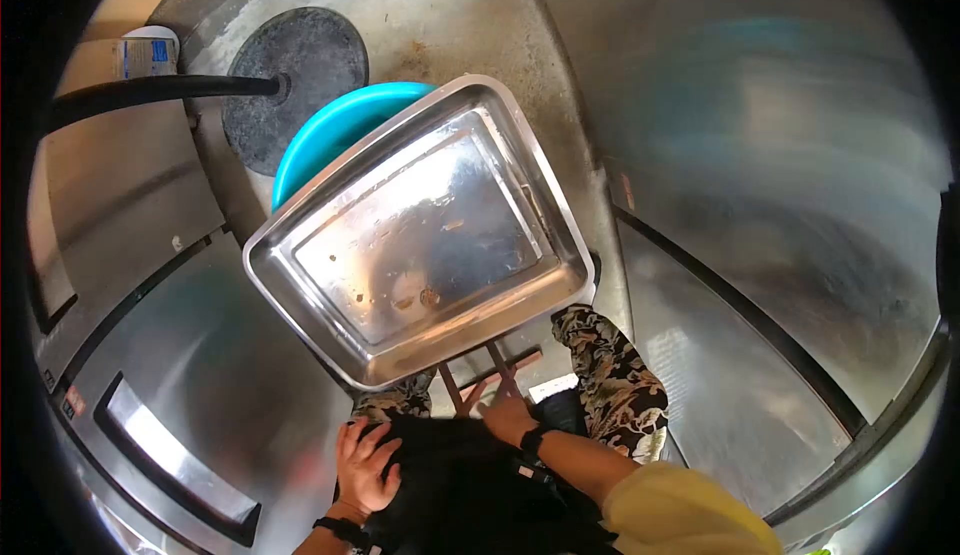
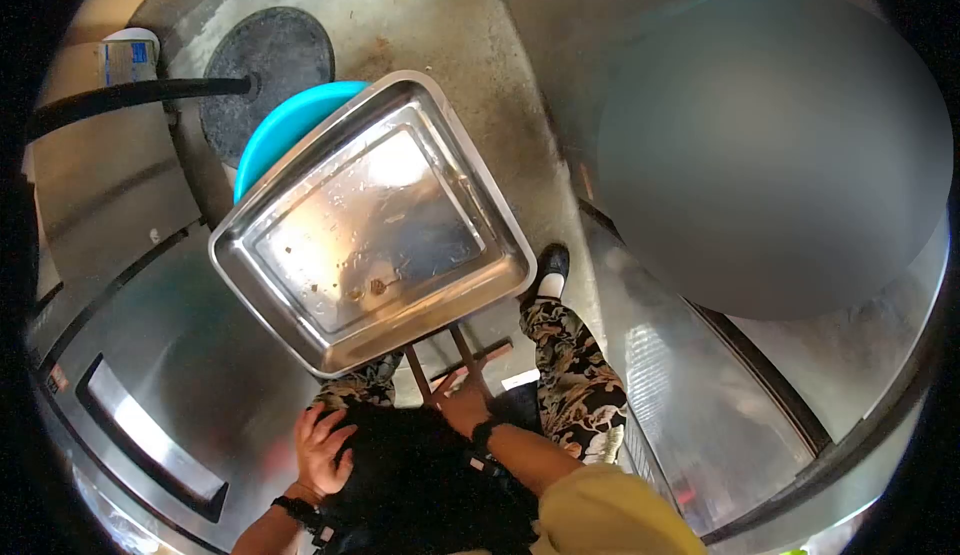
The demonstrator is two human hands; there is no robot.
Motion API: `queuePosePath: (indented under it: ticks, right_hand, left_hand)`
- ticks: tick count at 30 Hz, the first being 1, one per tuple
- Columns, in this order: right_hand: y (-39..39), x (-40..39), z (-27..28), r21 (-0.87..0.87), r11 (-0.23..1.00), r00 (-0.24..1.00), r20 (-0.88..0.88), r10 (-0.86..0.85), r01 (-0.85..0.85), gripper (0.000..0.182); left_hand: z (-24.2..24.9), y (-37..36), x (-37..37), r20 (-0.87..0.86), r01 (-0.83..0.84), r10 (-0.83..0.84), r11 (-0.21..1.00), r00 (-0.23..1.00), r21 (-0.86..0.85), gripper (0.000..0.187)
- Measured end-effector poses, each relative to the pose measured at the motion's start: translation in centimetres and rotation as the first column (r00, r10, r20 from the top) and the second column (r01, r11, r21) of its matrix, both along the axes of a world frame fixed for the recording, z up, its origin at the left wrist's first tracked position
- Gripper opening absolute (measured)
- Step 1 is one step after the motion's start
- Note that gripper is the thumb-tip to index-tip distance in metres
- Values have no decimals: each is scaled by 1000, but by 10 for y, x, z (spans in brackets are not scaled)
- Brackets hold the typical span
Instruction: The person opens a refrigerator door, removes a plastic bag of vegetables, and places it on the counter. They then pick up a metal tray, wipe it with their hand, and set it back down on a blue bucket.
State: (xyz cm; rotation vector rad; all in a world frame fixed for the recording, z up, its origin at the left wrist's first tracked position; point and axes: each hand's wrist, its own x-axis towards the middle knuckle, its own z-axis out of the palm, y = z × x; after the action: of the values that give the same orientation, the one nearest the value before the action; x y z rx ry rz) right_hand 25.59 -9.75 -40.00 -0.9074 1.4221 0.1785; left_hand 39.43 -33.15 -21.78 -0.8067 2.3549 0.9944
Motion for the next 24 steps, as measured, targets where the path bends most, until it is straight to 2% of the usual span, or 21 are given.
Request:
queuePosePath:
  ticks: [2,4,6,8,9,10,13,14,17,20,21,22,23,24]
  right_hand:
    - [30,0,-13,-74,997,992,-120,-29,20,41]
    - [10,-30,-3,117,977,960,240,147,-178,47]
    - [14,-15,-23,33,984,936,314,156,-175,49]
    - [15,-5,-34,202,961,905,416,91,-190,43]
    - [24,0,-57,88,913,827,463,317,-399,34]
    - [-14,-24,-22,56,831,746,479,463,-553,32]
    - [-25,-13,-51,103,868,852,279,444,-486,31]
    - [-44,-20,-48,49,869,853,229,469,-492,31]
    - [-52,-25,-15,-81,851,844,106,526,-520,30]
    - [-32,-17,18,-79,858,862,-45,505,-507,31]
    - [-28,-18,31,-67,856,853,-146,500,-513,31]
    - [-18,-15,45,-57,850,837,-220,501,-524,32]
    - [-19,-2,-12,-73,883,876,-186,444,-463,33]
    - [-18,-16,4,-267,902,929,-241,279,-340,34]
  left_hand:
    - [2,-17,-9,-28,14,-15,1000,999,-25,33]
    - [7,-28,-13,-70,-1,-3,998,998,-59,30]
    - [11,-31,-8,-125,4,-19,994,992,-113,30]
    - [21,-25,-6,-171,-2,-31,982,985,-188,29]
    - [26,-19,-3,-185,-17,-25,975,982,-219,29]
    - [31,-13,3,-193,-28,-22,967,981,-255,28]
    - [40,6,25,-244,-58,-45,915,969,-399,27]
    - [34,7,28,-280,-79,-48,901,959,-426,27]
    - [39,44,34,-348,-181,-7,844,938,-505,26]
    - [40,72,35,-375,-278,64,786,925,-553,31]
    - [41,71,41,-462,-383,134,777,876,-500,34]
    - [37,75,50,-573,-542,224,692,789,-476,33]
    - [33,73,59,-661,-671,291,597,692,-440,32]
    - [25,71,66,-689,-770,386,488,613,-412,32]
